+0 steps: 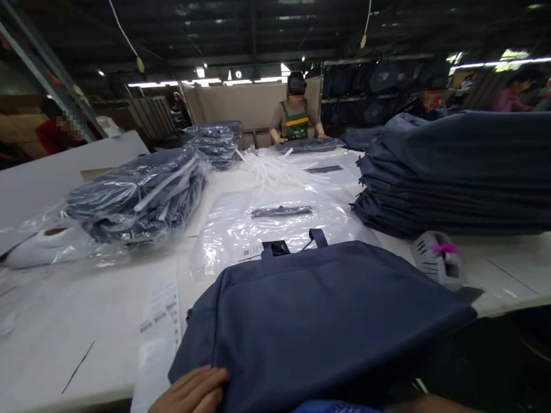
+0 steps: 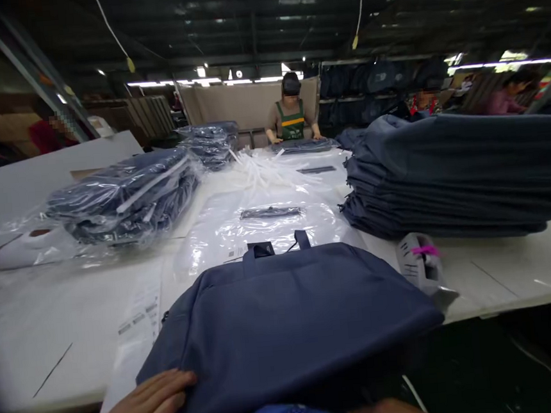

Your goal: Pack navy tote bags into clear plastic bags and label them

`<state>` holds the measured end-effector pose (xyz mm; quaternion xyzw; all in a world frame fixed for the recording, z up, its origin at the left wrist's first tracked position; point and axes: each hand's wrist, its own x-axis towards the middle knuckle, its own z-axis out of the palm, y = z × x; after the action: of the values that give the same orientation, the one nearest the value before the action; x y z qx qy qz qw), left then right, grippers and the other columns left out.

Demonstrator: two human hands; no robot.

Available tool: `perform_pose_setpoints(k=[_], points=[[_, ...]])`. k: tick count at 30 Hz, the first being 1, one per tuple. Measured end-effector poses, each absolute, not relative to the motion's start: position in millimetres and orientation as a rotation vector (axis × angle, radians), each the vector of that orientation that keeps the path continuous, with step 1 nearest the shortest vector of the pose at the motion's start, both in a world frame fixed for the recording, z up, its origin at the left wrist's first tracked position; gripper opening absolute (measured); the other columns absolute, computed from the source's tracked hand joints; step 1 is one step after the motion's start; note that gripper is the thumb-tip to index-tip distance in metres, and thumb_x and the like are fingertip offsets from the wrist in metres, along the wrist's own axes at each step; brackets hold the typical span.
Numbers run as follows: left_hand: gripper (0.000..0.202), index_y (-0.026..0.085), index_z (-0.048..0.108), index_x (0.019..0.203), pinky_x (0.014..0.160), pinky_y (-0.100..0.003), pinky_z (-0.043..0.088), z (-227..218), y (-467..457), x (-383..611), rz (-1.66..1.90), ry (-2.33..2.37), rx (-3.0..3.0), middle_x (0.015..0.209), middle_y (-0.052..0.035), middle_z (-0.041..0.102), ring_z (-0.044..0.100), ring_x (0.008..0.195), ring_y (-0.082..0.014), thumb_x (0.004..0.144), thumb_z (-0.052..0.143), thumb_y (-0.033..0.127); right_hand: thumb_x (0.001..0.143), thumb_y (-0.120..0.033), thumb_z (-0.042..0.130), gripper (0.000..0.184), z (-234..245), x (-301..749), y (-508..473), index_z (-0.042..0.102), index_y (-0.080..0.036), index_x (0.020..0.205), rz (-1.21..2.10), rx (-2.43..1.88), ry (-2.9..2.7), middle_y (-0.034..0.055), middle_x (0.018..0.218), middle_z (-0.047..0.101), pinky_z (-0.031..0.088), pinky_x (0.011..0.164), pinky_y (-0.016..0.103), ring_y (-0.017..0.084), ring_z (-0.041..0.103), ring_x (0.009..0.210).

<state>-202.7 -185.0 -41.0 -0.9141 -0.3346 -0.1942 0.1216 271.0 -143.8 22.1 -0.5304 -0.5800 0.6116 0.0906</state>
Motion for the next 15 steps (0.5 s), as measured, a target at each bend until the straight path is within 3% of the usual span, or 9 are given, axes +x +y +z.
perform_pose_setpoints(k=[4,6,9,13,15], points=[[0.035,0.026,0.064,0.1,0.102,-0.019,0.048,-60,-190,-185,-0.436,-1.064,-2.77,0.121,0.0048,0.072,0.069,0.105,-0.0091,0.086,0.044,0.002,0.086,-0.042,0.066,0.033,52,267,-118,0.074,-0.033,0.117,1.626,-1.364,-2.047,0.0023,0.12,0.072,0.045,0.107,0.04,0.028,0.064,0.116],[0.047,0.028,0.065,0.101,0.099,-0.023,0.051,-49,-192,-177,-0.33,-1.264,-2.874,0.124,0.0029,0.071,0.068,0.107,-0.0137,0.069,0.048,-0.002,0.094,-0.041,0.056,0.036,48,248,-86,0.067,-0.033,0.128,1.275,-1.13,-2.259,0.0034,0.128,0.068,0.044,0.109,0.041,0.025,0.061,0.121],[0.053,0.029,0.067,0.101,0.099,-0.029,0.052,-9,-190,-167,-0.207,-1.545,-3.069,0.131,0.0002,0.067,0.066,0.114,-0.0202,0.057,0.051,0.004,0.095,-0.036,0.056,0.046,15,207,-33,0.056,-0.028,0.14,0.743,-0.867,-2.497,0.007,0.151,0.048,0.029,0.118,0.052,0.028,0.04,0.142],[0.035,0.03,0.071,0.099,0.084,-0.022,0.055,50,-153,-155,-0.347,-1.891,-3.093,0.106,0.0031,0.076,0.072,0.094,-0.0156,0.078,0.049,0.012,0.094,-0.038,0.058,0.058,-49,167,-1,0.045,-0.023,0.148,0.467,-0.719,-2.764,0.0133,0.159,0.033,0.021,0.118,0.062,0.034,0.026,0.148],[0.031,0.026,0.069,0.11,0.088,-0.025,0.054,64,-112,-145,-0.599,-2.04,-2.886,0.107,-0.0006,0.076,0.071,0.097,-0.0165,0.09,0.046,0.021,0.095,-0.037,0.055,0.06,-72,162,-2,0.04,-0.021,0.151,0.385,-0.71,-2.744,0.0136,0.16,0.03,0.022,0.118,0.061,0.033,0.023,0.149]])
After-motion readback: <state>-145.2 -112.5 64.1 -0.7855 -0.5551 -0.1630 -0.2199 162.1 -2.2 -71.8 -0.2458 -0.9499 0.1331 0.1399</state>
